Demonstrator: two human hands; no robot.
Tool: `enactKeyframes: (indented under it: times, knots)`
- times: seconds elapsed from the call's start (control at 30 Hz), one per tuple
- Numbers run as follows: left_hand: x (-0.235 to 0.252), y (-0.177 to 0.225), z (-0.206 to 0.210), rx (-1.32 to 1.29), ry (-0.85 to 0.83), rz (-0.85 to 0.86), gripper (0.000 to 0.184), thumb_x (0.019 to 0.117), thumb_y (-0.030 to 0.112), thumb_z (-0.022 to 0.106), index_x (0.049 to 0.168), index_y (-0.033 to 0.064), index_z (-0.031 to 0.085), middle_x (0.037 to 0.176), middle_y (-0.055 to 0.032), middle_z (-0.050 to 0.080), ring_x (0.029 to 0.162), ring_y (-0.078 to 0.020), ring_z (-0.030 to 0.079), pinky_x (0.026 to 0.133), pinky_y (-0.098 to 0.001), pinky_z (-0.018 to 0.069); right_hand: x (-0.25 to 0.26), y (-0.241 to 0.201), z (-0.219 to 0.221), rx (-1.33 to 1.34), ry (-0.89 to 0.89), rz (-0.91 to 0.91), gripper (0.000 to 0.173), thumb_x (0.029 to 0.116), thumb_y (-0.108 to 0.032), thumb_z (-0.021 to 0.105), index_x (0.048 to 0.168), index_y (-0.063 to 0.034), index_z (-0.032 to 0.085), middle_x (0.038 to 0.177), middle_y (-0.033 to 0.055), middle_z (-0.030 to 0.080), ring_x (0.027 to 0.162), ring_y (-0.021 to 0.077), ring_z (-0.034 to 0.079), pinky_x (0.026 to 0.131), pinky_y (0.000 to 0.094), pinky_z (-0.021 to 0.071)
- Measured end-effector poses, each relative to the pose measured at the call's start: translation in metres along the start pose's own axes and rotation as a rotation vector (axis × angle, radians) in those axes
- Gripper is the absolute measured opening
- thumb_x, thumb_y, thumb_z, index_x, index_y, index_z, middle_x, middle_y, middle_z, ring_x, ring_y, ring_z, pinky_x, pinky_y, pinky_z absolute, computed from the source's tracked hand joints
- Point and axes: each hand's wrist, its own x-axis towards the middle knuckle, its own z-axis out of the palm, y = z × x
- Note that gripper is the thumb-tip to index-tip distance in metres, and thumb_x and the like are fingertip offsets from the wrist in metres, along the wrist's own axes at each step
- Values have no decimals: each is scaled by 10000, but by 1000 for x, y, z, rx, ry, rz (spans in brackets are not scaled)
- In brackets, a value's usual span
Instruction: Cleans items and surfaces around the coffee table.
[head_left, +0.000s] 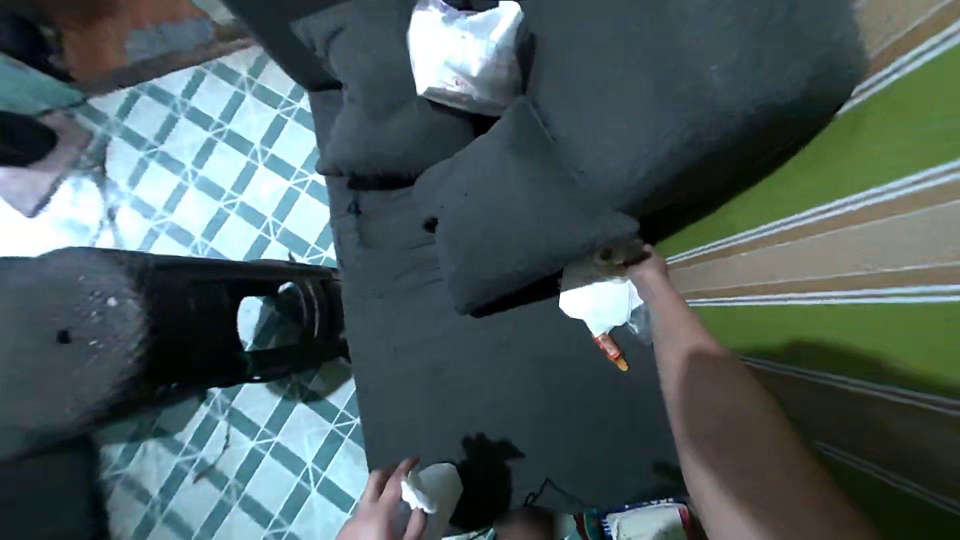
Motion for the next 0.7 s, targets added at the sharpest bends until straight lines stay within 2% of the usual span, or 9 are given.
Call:
enactKeyframes:
  times: [0.07,0.13,0.23,0.27,0.33,0.4,0.57,0.63,0.7]
  knots:
    - [6,16,0,-6,-5,11,508,877,198,748,1351,42,653,1363,-279,595,979,-470,705,765,-648,577,-1,0,-1,-275,30,-50,535,882,-27,757,1379,10,564,1362,277,592,1298,412,556,1086,594,444]
    - [14,32,0,8,-37,36,493,877,214,747,1336,56,663,1392,-235,595,1000,-437,713,775,-624,588,-13,3,-5,-420,36,-68,607,882,-128,793,1412,26,539,1348,309,596,1292,463,554,1087,647,420]
    - [20,52,-3,0,-92,70,473,879,219,743,1323,72,672,1385,-183,614,1033,-394,711,812,-601,588,-43,5,-12,-458,61,-132,676,886,-139,805,1450,52,484,1391,334,546,1316,472,529,1101,619,417]
    - [21,56,-6,-11,-108,83,475,883,217,739,1330,74,668,1367,-175,627,1028,-388,712,814,-597,588,-50,2,-15,-483,55,-179,670,882,-104,799,1453,61,490,1454,334,480,1352,473,486,1118,600,408]
    - [18,60,-6,-36,-109,106,489,876,193,735,1343,66,662,1322,-182,652,995,-388,719,794,-598,588,-53,-1,-18,-566,28,-268,556,844,-9,787,1353,77,580,1505,330,388,1340,477,476,1083,578,452]
    - [12,58,2,-47,-93,119,527,860,167,738,1367,56,646,1291,-192,660,965,-387,721,772,-594,592,-43,-4,-15,-641,-15,-262,488,852,-25,785,1289,103,609,1561,321,332,1349,470,485,1084,564,465]
    - [9,53,16,-21,-89,51,668,839,157,747,1472,74,550,1269,-196,662,918,-390,721,753,-597,588,-9,1,6,-494,-29,-339,543,862,-73,790,1347,61,587,1410,299,552,1354,413,512,1147,551,406]
    - [13,54,15,-28,-90,27,585,852,188,735,1402,46,596,1273,-198,658,965,-384,713,798,-586,583,-4,0,3,-475,-44,-269,564,871,-111,800,1362,48,573,1389,276,580,1339,399,532,1139,565,413]
    - [15,57,9,-35,-102,29,454,881,226,713,1274,4,662,1232,-216,657,990,-384,699,830,-581,571,-18,-5,-4,-495,-81,-203,566,861,-110,807,1337,86,570,1342,311,596,1294,448,556,1097,623,427]
